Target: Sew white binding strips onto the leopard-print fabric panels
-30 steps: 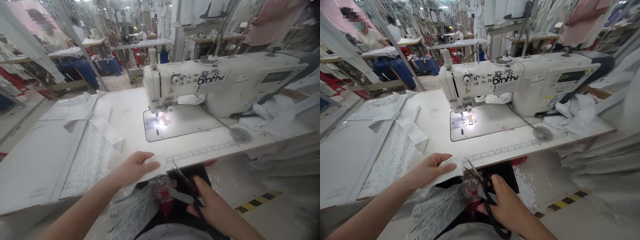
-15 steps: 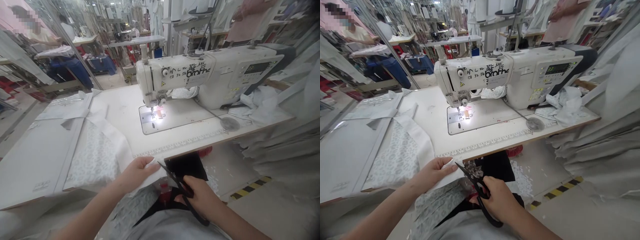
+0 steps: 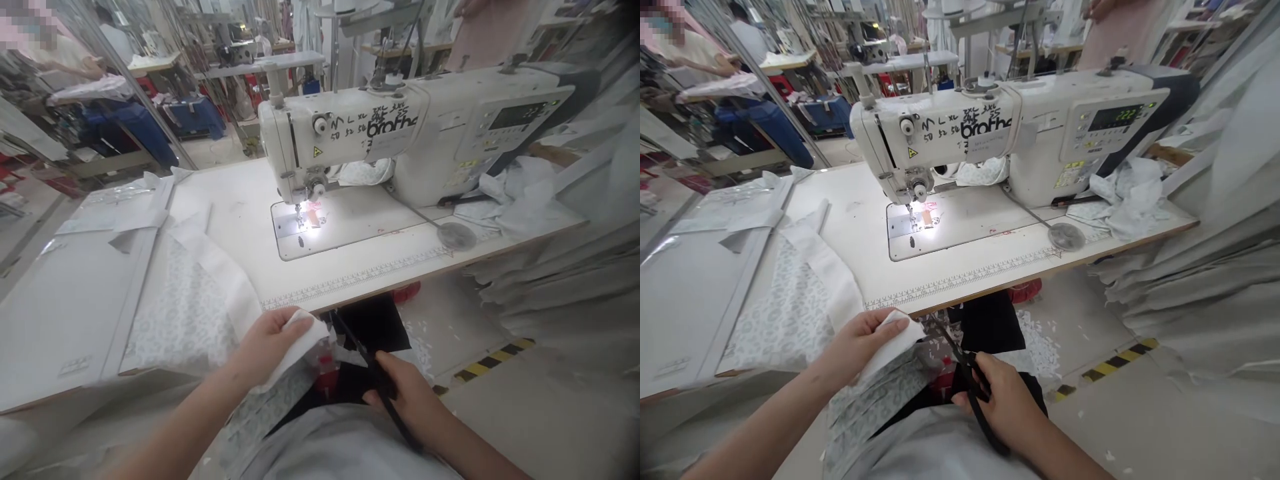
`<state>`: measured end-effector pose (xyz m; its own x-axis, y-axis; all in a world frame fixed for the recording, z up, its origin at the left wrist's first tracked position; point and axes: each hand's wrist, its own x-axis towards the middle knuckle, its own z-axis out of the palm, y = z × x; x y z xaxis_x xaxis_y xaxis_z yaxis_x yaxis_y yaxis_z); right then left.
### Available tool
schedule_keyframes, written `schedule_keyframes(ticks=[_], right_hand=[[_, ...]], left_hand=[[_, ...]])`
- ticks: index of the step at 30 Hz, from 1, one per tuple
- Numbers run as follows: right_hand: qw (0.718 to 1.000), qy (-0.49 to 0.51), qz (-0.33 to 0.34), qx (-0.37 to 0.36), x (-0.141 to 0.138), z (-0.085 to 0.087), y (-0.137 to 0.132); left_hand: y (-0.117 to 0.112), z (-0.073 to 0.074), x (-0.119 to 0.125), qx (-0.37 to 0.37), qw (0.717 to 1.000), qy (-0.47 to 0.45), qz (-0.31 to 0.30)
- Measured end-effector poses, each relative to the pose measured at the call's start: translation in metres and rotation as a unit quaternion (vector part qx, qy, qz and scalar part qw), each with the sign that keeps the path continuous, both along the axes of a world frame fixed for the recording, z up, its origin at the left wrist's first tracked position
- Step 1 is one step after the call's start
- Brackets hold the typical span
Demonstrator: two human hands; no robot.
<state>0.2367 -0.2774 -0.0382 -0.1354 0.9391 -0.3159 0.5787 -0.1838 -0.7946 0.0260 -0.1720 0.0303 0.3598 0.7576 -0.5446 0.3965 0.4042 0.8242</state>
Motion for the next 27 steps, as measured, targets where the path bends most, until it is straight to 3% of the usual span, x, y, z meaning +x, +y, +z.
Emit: schedule_keyframes(ticks=[3, 7, 18, 27], right_hand=[[0.999, -0.038, 0.009, 0.021, -0.001, 0.003, -0.004], [0.996, -0.083, 0.022, 0.034, -0.009, 0.006, 0.0], [0.988, -0.117, 0.022, 0.1, -0.015, 0.005, 0.01], [0.984, -0.138, 0.005, 0.108, -0.016, 0.004, 0.009]], left_hand=[[0.0, -0.001, -0.003, 0.005, 0.997, 0.028, 0.07], [-0.001, -0.003, -0.004, 0.0, 0.995, 0.004, 0.101], [-0.008, -0.006, 0.001, 0.011, 0.998, 0.011, 0.063], [-0.012, -0.001, 0.005, 0.008, 0.999, 0.02, 0.045]])
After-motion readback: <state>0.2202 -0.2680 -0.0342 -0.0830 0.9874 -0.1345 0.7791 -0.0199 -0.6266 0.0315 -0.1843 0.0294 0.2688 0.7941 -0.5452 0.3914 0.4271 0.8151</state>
